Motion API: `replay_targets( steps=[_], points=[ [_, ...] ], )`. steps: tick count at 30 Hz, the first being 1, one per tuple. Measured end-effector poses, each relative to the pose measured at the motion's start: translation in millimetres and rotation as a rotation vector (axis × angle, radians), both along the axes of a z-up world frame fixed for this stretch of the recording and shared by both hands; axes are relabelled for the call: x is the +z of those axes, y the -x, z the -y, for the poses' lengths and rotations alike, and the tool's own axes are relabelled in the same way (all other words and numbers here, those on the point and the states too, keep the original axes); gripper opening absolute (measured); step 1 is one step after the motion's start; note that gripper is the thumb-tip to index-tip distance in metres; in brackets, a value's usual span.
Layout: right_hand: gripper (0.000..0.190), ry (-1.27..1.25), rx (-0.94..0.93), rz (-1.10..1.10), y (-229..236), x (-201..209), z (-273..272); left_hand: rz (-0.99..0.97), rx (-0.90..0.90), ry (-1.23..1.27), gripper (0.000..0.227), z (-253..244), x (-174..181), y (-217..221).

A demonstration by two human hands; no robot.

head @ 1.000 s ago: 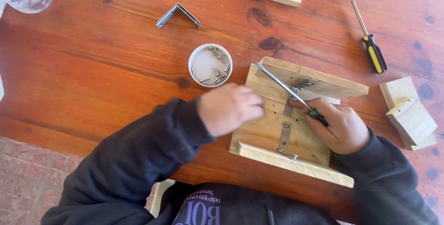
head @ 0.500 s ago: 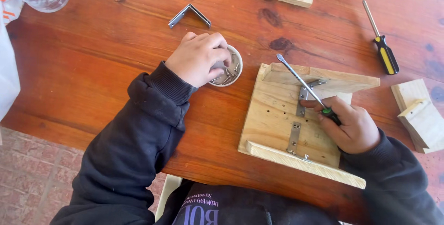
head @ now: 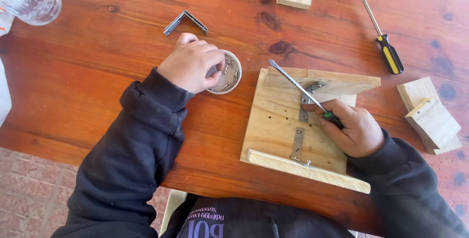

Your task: The person attaches metal brackets to wooden pieces using a screwdriver and screws. They align the brackets, insert screws, and tighten them to secure the components together on a wooden table.

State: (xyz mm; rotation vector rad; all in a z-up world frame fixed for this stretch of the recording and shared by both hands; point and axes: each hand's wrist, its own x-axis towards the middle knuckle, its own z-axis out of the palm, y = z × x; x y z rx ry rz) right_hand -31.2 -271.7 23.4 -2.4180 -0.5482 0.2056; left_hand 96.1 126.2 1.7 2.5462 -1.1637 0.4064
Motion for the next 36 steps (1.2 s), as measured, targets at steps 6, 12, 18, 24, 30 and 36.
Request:
replay_targets(
  steps=[6,12,18,24,30,36],
  points=[
    [0.02,-0.093,-0.09,-0.046,-2.8,7.1,-7.9,-0.035,0.031,0.296,0.021,15.7,12.9,13.6],
    [0.02,-0.134,-0.054,-0.14,-10.8,1.1,3.9,-0.187,-0.207,0.397,0.014,78.9,22.7,67.2],
    [0.018,-0.188,-0.044,-0.165,-9.1,-0.7,6.9,-0.301,-0.192,0.358,0.02,124.1,6.2,78.9],
    [0.018,-0.241,-0.041,-0.119,-7.1,4.5,6.0,-0.271,0.003,0.243,0.018,156.5,2.3,84.4],
    [0.018,-0.261,-0.003,-0.047,-3.8,5.4,5.6,-0.299,0.06,0.135,0.011,161.5,-14.7,76.1],
    [0.018,-0.199,0.017,-0.045,-6.7,1.4,3.9,-0.326,0.059,0.07,0.019,165.9,-20.9,73.3]
  ],
)
